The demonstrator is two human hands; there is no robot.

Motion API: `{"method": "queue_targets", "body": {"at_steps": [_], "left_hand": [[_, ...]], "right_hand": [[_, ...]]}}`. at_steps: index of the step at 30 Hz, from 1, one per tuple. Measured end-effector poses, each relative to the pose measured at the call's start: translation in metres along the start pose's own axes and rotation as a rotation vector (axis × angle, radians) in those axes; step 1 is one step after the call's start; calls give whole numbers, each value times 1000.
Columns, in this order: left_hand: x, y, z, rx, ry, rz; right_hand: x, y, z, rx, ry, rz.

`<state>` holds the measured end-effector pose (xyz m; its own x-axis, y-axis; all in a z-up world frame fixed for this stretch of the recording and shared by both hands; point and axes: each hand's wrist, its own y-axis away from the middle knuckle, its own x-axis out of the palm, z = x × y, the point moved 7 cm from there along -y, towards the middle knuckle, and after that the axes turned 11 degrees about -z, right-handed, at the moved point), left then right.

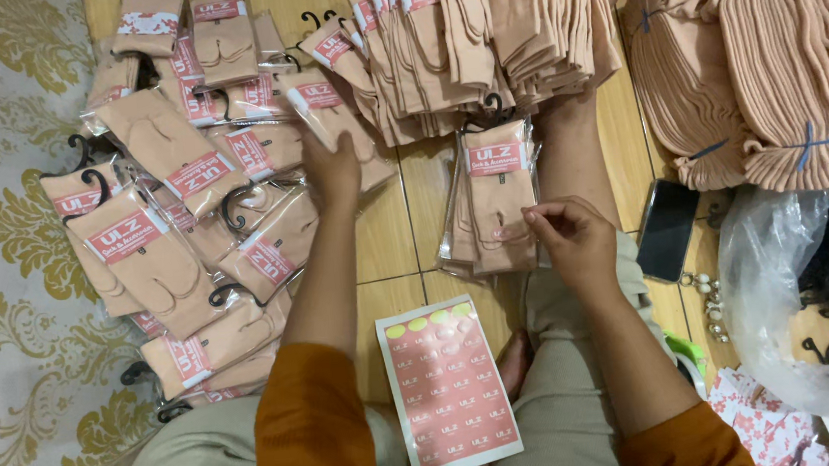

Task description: The person labels packages of socks by peeling small round stickers from a sheet and applying them to the plastic packaging of individual sock units.

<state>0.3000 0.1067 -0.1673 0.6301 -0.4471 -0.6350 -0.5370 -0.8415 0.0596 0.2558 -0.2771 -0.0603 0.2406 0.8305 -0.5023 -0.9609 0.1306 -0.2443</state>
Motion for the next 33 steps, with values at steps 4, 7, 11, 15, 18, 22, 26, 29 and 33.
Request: {"method": "queue_targets", "body": {"at_steps": [4, 7, 11, 15, 18, 22, 26, 29, 33], "left_hand": [[-96, 77, -43, 99, 214, 38], [-111, 139, -55, 103, 334, 229], [-129, 201, -102, 268, 444, 367], [-126, 222, -113, 310, 525, 369], [-116, 231, -114, 291, 563, 372], [-98, 237, -124, 342, 472, 417], [-58, 224, -135, 298, 218, 550], [-70, 191, -131, 486, 308, 354], [-117, 190, -35, 463, -372, 288]], "right_hand": [[16, 16, 36, 209, -362, 241], [10, 29, 97, 71, -465, 405], [-11, 37, 147, -24, -256, 513], [-30, 36, 142, -33, -180, 468], [-41, 36, 135, 41, -164, 457], [-45, 33, 130, -8, 68, 417], [-43, 18, 100, -373, 702, 129], [-36, 32, 66, -145, 614, 400], [14, 116, 31, 98, 540, 788]]}}
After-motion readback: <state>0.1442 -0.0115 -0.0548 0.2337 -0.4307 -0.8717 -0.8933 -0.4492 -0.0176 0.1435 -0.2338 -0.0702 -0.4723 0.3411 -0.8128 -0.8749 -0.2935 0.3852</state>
